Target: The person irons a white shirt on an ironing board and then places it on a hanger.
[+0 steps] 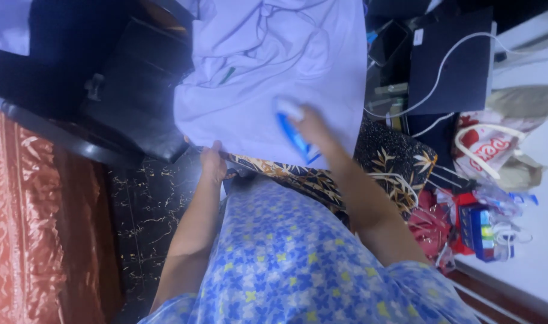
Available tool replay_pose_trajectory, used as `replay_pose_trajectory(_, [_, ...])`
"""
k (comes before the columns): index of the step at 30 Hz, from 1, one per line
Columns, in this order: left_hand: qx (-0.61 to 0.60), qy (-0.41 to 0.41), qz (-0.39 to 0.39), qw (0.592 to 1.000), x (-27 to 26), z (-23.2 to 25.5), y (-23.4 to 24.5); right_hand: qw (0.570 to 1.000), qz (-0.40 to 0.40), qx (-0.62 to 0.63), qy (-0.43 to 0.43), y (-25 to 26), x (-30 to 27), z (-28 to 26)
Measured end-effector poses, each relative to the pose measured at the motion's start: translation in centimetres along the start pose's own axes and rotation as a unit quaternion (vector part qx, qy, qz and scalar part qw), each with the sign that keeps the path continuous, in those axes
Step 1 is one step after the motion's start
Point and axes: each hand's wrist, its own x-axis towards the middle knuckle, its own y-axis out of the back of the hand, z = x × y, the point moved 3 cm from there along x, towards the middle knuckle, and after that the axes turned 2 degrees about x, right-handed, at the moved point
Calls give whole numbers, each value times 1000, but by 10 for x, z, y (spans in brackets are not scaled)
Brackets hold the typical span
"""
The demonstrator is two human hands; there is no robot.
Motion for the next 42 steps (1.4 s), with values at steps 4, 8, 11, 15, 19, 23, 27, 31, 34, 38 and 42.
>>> replay_pose_trajectory(4, [8,-10,-26,1000,1,0,10,994,-89,-38,55,-41,-77,-58])
replay_pose_trajectory(8, [37,-12,-36,999,-10,11,3,991,-89,-75,60,-17,-93,-63])
replay_pose_trajectory(11, [15,16,-19,1000,-17,19,-4,996,1,-88,-21,28,-75,-22])
replay_pose_trajectory(15, [30,4,-38,999,-21,21,-7,977,52,-8,-207,104,-57,51])
replay_pose_trajectory(19, [-1,-6,-40,999,-15,17,-3,956,61,32,-285,118,-51,94])
replay_pose_trajectory(23, [21,0,-3,1000,-32,31,-17,983,7,32,-183,79,-76,70])
replay_pose_trajectory(27, [-9,45,-29,999,-7,13,10,993,-115,3,-15,36,-126,11])
replay_pose_trajectory(31, [-105,151,-24,983,-13,32,0,973,-214,-84,23,54,-144,-27])
replay_pose_trajectory(34, [-98,86,-32,991,-11,51,7,969,-226,-86,48,48,-140,-12])
replay_pose_trajectory(38, [-135,17,-5,991,-40,95,6,967,-227,-79,83,18,-120,-43])
replay_pose_trajectory(42, [-77,-41,10,996,-43,114,21,962,-223,-79,135,-31,-92,-99])
